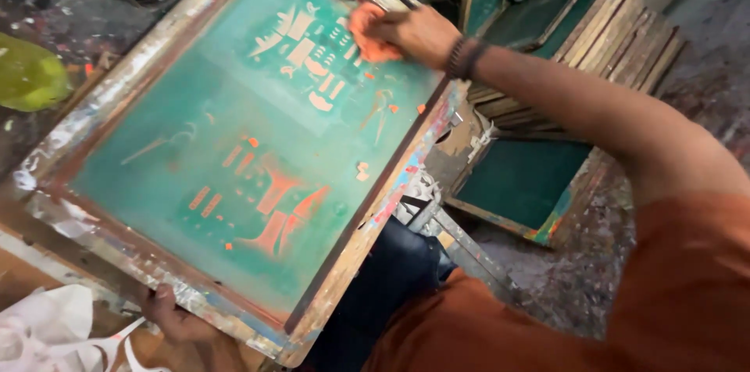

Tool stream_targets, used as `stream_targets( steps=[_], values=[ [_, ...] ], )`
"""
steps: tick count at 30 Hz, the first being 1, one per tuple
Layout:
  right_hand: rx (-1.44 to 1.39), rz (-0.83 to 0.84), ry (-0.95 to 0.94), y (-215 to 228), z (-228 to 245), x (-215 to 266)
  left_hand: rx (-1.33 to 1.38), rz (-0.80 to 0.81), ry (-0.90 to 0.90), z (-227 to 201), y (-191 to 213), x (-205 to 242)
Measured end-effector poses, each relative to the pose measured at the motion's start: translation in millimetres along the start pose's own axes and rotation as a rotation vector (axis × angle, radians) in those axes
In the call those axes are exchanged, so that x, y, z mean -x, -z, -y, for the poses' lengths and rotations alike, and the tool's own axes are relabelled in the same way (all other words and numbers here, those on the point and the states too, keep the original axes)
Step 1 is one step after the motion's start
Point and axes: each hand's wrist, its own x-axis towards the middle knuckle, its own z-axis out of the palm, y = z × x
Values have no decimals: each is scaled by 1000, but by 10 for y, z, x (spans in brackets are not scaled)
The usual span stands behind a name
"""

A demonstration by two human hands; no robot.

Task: The person wipes a green screen printing frame with a cloth, removing orange paint residue. The person repeatedly rubs the surface to clear the design areas.

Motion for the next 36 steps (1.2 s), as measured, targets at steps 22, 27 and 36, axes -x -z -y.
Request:
stream_targets(
  steps=[22, 27, 36],
  values=[
    [78, 96, -31, 219, 55, 261, 694, -122, 1172, 174, 285, 351],
    [-126, 306, -455, 246, 88, 478, 706, -162, 1116, 139, 227, 247],
    [72, 106, -170, 559, 397, 626, 728, -94, 1063, 62, 211, 114]
  ],
)
